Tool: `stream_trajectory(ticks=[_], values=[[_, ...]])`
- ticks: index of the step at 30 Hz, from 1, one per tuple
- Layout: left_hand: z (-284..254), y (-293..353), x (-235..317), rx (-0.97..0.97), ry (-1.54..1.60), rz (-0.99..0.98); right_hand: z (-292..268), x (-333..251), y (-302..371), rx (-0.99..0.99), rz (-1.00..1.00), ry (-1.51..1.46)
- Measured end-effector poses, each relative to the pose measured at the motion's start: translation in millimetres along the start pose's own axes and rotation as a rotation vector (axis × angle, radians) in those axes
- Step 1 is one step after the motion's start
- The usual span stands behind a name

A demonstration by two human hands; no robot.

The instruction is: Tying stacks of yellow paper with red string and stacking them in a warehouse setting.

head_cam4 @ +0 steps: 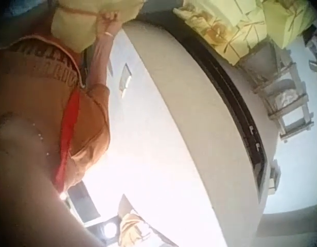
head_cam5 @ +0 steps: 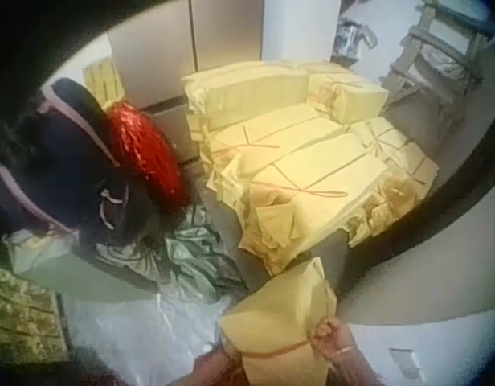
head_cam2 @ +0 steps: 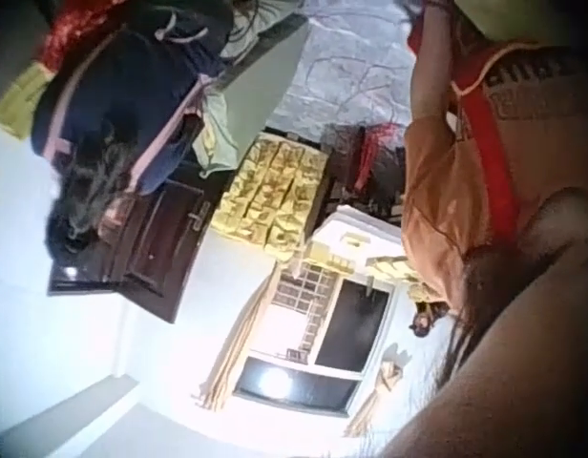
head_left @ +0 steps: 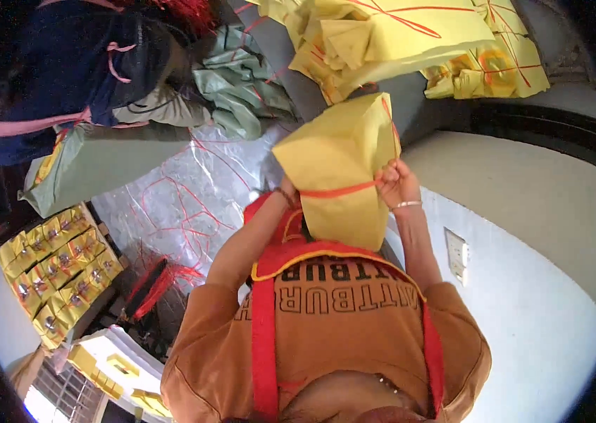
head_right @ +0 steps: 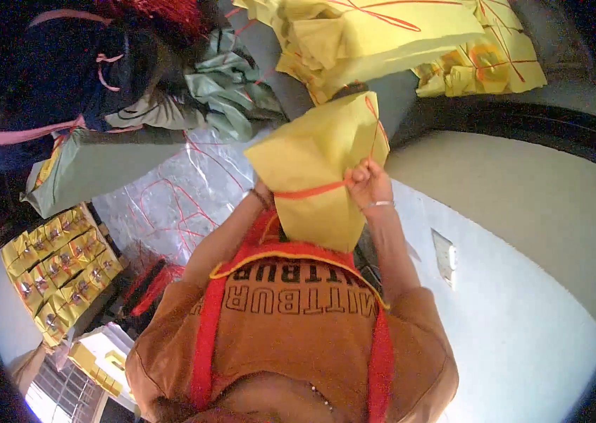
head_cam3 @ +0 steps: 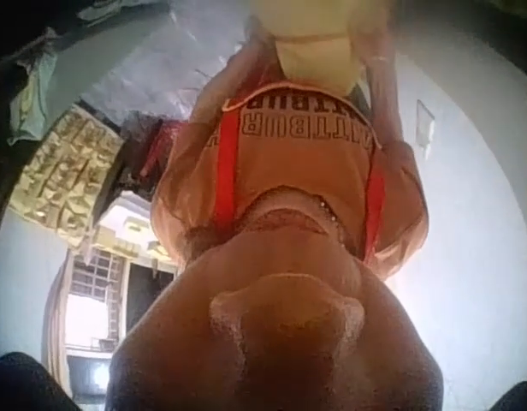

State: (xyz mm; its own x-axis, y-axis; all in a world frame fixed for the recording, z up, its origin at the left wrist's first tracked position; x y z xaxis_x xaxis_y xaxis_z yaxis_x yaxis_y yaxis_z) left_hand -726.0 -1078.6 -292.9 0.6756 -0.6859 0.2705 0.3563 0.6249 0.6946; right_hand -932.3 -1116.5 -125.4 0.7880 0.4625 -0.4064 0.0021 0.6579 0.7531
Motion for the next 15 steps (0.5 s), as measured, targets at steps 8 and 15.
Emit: stream_trajectory(ticks=[8,15], values=[[-104,159,24,0.163,-0.012,-0.049,60,149,63,-0.184,0.149,0.177],[-165,251,-9,0.308,0.246,0.305,88,268,88,-0.324,0.559,0.448]])
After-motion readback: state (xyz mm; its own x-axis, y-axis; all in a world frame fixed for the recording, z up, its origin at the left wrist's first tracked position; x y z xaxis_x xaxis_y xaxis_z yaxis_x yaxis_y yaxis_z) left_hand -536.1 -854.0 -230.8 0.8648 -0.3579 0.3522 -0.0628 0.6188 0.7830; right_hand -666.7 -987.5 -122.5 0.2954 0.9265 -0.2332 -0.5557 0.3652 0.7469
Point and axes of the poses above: each hand's wrist, its own y-axis away from the middle knuckle, its own z-axis out of the palm, x = y × z, the point moved 1 cm from there along -y, towards the middle knuckle, and after that the axes turned 4 degrees about -z, right-handed, at the moved point
